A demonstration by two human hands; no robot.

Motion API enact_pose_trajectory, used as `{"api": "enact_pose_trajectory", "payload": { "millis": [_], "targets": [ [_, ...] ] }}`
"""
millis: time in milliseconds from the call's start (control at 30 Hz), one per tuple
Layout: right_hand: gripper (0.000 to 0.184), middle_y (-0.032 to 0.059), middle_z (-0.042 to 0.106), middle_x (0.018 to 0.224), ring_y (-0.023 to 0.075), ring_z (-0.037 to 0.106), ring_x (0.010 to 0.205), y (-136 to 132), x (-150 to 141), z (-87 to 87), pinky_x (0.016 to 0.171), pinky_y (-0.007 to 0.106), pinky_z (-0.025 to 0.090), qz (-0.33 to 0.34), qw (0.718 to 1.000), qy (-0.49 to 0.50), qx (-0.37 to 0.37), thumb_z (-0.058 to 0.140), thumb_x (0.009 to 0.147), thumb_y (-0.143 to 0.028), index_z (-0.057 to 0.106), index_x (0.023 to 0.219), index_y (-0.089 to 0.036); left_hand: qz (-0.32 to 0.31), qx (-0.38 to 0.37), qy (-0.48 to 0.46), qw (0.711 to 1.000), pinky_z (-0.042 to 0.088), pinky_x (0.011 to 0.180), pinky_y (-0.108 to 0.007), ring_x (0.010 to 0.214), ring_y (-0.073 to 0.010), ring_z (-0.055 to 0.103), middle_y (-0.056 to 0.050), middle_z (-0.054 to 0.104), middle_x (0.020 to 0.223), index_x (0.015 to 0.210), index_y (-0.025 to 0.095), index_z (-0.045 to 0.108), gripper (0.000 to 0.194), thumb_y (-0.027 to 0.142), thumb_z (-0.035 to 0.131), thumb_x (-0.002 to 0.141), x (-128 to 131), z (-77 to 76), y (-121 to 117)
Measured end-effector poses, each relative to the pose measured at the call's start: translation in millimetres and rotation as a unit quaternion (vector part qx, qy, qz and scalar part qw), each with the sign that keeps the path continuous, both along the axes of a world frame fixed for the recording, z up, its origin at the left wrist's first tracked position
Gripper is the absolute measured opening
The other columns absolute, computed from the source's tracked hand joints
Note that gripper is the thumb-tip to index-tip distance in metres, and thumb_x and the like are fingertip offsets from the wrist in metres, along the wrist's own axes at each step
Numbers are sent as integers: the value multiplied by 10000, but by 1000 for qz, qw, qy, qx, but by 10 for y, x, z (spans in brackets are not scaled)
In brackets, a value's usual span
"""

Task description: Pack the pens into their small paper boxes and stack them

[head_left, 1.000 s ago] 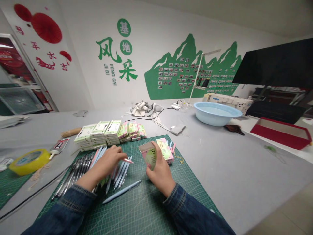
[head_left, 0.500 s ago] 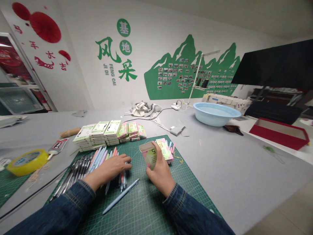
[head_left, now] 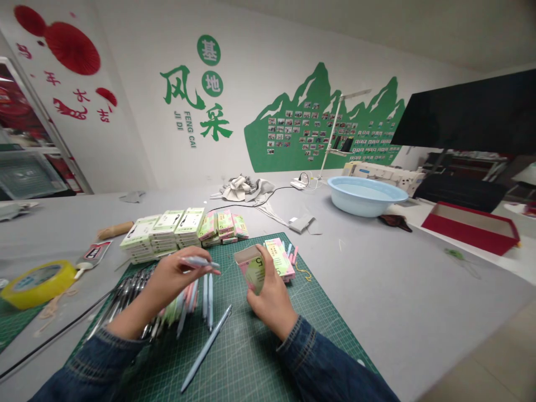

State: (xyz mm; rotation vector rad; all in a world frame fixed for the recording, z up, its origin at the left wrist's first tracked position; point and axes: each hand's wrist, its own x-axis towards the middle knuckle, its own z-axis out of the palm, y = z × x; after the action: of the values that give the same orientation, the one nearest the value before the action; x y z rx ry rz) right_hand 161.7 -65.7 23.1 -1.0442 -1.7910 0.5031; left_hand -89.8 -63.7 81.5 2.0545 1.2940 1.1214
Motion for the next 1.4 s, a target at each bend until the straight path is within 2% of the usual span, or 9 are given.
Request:
{"api": "enact_pose_trajectory", "payload": {
  "millis": [67,167,300,533,633,733,967,1233,1400],
  "targets": [
    [980,91,473,1483,261,527,1300,-8,-7,-4,1096,419,451,12,1000,-5,3,568,673,-9,217,1552,-261,39,-16,-180,983,549,828,-344,878,-224,708,-42,714,939,941,197,690,185,356,705,849,131,172,-80],
    [992,93,482,1477,259,547,1278,-32,-23,-2,1081,410,465,43,999,-8,9,576,659,-13,215,1551,-255,38,-22,-244,969,559,798,-324,835,-205,697,-38,719,895,903,179,711,220,353,776,786,366,389,-108],
    [1019,75,448,1516,249,515,1326,-67,-32,19,1116,402,436,83,996,-9,24,579,653,-11,190,1557,-272,65,-37,-212,974,572,741,-327,751,-195,683,-38,720,826,870,158,712,294,415,787,749,519,519,-24],
    [1041,99,416,1532,250,468,1377,-80,-45,0,1154,398,401,110,993,-16,36,595,661,-30,145,1576,-239,111,-23,-38,993,556,755,-369,798,-243,699,-71,749,853,874,155,722,337,460,745,735,526,464,-20],
    [1047,98,397,1547,247,441,1402,-82,-62,-24,1178,399,372,117,992,-9,37,603,653,-36,144,1572,-237,67,-33,15,997,541,750,-352,791,-231,689,-60,741,826,847,161,720,296,444,720,761,592,442,-12],
    [1058,93,368,1569,242,414,1425,-95,-71,-27,1191,397,354,125,992,1,35,614,648,-43,133,1570,-238,13,-56,13,998,530,727,-329,779,-210,666,-41,714,811,848,161,699,274,418,728,757,625,452,37],
    [1026,101,379,1560,256,413,1424,-116,-81,-6,1192,429,347,130,991,23,28,630,651,-42,179,1551,-241,18,-77,2,997,508,746,-334,820,-197,619,-34,668,927,1043,184,624,413,404,763,721,555,463,71],
    [1024,105,435,1514,262,489,1358,-120,-95,15,1147,417,406,126,991,40,7,635,647,-39,195,1547,-248,39,-31,-1,999,503,878,-384,1025,-246,635,-95,688,1105,1112,191,625,383,499,527,906,631,461,70],
    [1017,89,437,1514,255,488,1357,-122,-74,33,1159,411,387,110,993,50,-4,620,653,-25,206,1552,-258,185,28,180,966,473,754,-338,872,-245,651,-70,736,959,936,206,703,284,422,528,880,150,547,156]
  ]
}}
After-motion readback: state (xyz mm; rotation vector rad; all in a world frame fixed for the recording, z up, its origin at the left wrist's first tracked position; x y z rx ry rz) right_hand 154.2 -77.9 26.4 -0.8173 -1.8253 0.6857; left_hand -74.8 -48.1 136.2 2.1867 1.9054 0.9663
